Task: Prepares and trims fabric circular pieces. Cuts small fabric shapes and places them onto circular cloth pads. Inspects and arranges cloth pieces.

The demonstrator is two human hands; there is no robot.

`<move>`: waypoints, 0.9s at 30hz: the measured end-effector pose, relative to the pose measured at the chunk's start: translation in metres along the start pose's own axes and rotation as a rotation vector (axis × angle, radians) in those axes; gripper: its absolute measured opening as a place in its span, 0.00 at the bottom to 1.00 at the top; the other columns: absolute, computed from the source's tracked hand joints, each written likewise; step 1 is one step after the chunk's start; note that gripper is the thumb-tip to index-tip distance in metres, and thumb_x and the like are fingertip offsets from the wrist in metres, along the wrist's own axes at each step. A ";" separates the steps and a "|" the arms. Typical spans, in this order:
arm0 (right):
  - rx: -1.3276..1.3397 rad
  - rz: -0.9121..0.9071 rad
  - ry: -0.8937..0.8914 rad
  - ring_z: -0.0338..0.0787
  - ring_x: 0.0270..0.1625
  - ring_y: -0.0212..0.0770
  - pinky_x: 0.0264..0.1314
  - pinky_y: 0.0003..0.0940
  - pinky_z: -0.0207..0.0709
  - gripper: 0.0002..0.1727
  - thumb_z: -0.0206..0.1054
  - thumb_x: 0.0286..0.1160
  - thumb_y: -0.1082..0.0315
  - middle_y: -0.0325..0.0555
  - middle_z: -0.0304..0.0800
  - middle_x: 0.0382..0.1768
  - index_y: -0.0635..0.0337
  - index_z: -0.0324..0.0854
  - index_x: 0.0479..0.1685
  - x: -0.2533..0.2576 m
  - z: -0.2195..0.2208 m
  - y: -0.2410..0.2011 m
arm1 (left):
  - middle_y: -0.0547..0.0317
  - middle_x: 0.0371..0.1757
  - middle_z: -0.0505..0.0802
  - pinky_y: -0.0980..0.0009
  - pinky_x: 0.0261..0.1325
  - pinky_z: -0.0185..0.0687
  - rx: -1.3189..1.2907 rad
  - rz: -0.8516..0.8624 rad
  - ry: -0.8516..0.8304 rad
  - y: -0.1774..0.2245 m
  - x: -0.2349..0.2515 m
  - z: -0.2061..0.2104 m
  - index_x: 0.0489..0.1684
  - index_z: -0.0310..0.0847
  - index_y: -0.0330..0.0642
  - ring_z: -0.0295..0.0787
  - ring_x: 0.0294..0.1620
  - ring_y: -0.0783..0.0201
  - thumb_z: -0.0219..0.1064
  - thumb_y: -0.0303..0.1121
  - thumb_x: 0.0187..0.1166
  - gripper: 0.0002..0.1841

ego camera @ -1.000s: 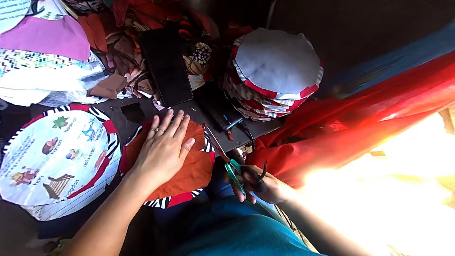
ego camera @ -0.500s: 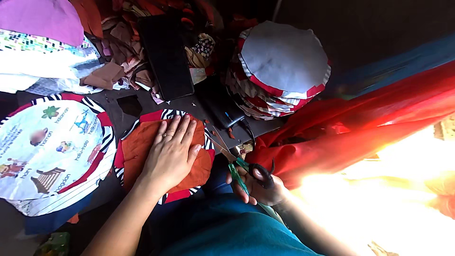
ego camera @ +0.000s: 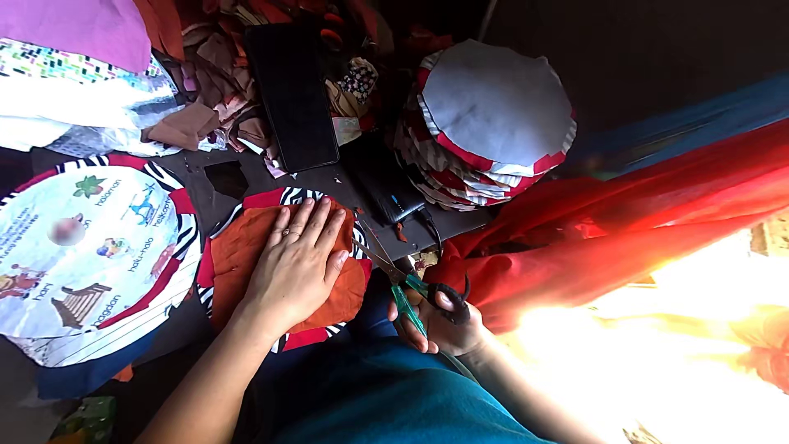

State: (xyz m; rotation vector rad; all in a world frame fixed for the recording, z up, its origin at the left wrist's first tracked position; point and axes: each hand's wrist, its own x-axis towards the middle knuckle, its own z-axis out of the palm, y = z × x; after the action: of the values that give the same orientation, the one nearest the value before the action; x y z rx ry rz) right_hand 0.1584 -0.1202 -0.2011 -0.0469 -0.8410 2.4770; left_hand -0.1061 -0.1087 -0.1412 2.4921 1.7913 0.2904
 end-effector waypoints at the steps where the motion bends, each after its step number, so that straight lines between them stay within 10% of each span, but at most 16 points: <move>1: -0.028 -0.001 0.015 0.87 0.28 0.24 0.28 0.15 0.77 0.35 0.60 0.79 0.33 0.36 0.92 0.34 0.56 0.82 0.65 0.001 0.000 -0.001 | 0.48 0.91 0.67 0.41 0.92 0.39 0.004 -0.002 -0.001 0.000 0.000 0.000 0.88 0.65 0.41 0.55 0.93 0.47 0.36 0.53 0.91 0.35; 27: -0.644 0.010 0.337 0.78 0.22 0.14 0.22 0.10 0.67 0.14 0.59 0.86 0.55 0.22 0.88 0.25 0.54 0.85 0.52 0.028 0.011 -0.029 | 0.45 0.89 0.70 0.44 0.92 0.42 0.005 0.001 0.044 -0.001 0.000 0.004 0.87 0.65 0.34 0.58 0.92 0.48 0.37 0.53 0.91 0.36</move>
State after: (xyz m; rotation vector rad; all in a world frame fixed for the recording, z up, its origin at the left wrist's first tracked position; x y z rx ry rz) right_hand 0.1450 -0.0932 -0.1722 -0.6699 -1.4322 2.0208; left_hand -0.1063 -0.1085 -0.1454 2.5094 1.8093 0.3435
